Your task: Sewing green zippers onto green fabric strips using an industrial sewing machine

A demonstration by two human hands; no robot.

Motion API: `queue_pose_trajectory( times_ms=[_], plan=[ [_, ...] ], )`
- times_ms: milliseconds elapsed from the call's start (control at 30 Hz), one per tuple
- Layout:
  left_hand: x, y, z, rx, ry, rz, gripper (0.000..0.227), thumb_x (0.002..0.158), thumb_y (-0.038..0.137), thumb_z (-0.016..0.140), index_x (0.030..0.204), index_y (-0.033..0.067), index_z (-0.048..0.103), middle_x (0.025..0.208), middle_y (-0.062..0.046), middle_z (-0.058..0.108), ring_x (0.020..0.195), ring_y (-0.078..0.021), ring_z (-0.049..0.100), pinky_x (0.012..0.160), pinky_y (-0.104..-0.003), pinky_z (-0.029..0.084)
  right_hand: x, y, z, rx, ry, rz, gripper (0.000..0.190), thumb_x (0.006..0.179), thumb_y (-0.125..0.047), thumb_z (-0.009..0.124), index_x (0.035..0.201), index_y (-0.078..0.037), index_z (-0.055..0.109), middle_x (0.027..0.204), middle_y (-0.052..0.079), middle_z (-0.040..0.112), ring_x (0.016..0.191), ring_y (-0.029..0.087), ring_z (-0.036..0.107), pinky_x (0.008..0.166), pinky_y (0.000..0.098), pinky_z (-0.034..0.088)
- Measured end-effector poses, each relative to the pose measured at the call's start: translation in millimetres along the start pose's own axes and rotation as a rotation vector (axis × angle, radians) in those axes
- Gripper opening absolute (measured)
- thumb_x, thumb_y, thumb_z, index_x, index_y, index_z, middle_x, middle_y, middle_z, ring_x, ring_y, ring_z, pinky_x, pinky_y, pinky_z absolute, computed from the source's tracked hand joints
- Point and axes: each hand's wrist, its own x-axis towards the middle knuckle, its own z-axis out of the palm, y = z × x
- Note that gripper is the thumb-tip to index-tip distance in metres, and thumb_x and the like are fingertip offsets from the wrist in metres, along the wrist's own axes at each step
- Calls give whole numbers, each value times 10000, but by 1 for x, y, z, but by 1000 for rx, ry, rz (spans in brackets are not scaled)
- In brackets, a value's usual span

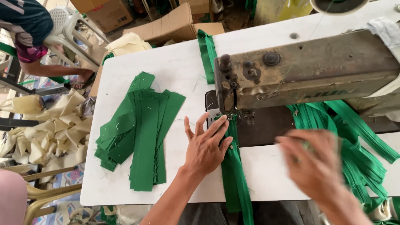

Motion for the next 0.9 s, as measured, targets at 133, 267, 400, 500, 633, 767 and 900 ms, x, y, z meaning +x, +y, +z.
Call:
queue_pose_trajectory(
  times_ms=[133,267,400,500,633,767,900],
  plan=[
    [-5,-2,4,-26,-49,-41,419,1064,425,472,1355,190,661,1471,72,585,1460,-306,329,1154,-756,78,19,-16,86,137,-287,80,158,904,-237,749,1056,-219,709,990,-17,590,961,256,593,823,414,419],
    [-7,-5,10,-44,-54,-105,370,1051,303,503,1378,221,657,1514,59,556,1460,-320,344,1170,-695,137,19,-14,120,189,-347,220,205,848,-257,789,1050,-224,768,856,-42,541,929,237,597,849,366,404],
    [-9,-5,13,-65,-7,-150,349,1024,279,557,1346,199,666,1519,18,545,1443,-335,366,1176,-662,192,29,-24,109,277,-319,258,186,840,-172,808,1020,-134,774,835,36,551,894,286,601,862,391,411],
    [-13,-6,17,-73,36,-154,265,1013,283,591,1249,202,681,1497,-13,541,1432,-350,386,1184,-644,220,29,-27,108,264,-314,267,234,824,-227,840,1028,-139,768,827,59,527,898,308,583,893,423,398],
    [-12,-7,19,-48,74,-150,220,1013,306,585,1135,208,739,1423,-24,573,1428,-327,404,1195,-608,243,28,-29,107,188,-374,152,363,826,-340,822,1159,-248,711,920,38,523,949,284,552,920,452,387],
    [-13,-5,17,-12,114,-121,239,1004,317,596,1111,208,779,1397,-44,579,1406,-341,420,1184,-633,247,37,-36,95,141,-319,-73,228,845,-290,761,1065,-290,702,1072,7,580,937,300,480,887,471,410],
    [-11,-1,13,45,134,-121,296,1011,395,561,1101,214,778,1414,-42,567,1413,-354,398,1154,-722,127,28,-35,103,89,-220,-203,157,883,-133,659,976,-253,697,1146,-27,611,885,284,458,943,463,423]
  ],
)
